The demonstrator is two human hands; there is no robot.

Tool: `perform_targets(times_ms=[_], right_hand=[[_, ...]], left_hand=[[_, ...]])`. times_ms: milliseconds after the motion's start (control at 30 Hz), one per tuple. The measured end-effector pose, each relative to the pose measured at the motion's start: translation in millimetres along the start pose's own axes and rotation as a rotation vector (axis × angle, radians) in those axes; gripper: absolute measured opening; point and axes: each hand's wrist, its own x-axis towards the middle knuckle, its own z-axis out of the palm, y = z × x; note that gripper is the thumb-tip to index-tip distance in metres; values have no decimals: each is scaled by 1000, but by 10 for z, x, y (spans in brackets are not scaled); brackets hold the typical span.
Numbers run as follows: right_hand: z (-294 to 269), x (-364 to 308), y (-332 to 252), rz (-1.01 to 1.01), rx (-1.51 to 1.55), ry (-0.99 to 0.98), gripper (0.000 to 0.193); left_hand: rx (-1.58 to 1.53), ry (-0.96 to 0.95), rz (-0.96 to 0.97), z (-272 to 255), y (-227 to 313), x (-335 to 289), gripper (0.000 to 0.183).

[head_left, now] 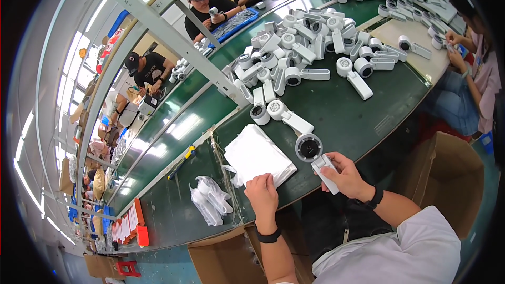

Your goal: The person places a fan into a plastic bag, folds the bag, and then puts the bagged fan into a cardboard box.

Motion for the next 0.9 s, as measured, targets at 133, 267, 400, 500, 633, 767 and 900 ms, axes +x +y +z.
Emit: perform_targets(times_ms=[133, 267, 400, 500, 633, 767, 900], right_hand=[[-13, -11, 6, -16, -42, -5, 35], [4, -7, 4, -8, -36, -9, 35], [14, -17, 1, -9, -8, -12, 34], [27, -24, 4, -3, -6, -15, 34], [42, -36, 0, -6, -4, 2, 33], [26, -37, -2, -14, -42, -2, 34], [15, -21, -17, -8, -12, 30, 36]], left_hand=[[-28, 17, 4, -6, 6, 19, 11], [-39, 46, 26, -39, 22, 25, 12], [-36, 26, 17, -57, 76, 26, 12], [12, 27, 50, -51, 56, 19, 10], [14, 13, 39, -39, 27, 19, 8], [-11, 32, 40, -45, 37, 43, 7], [-37, 52, 22, -18, 41, 70, 8]])
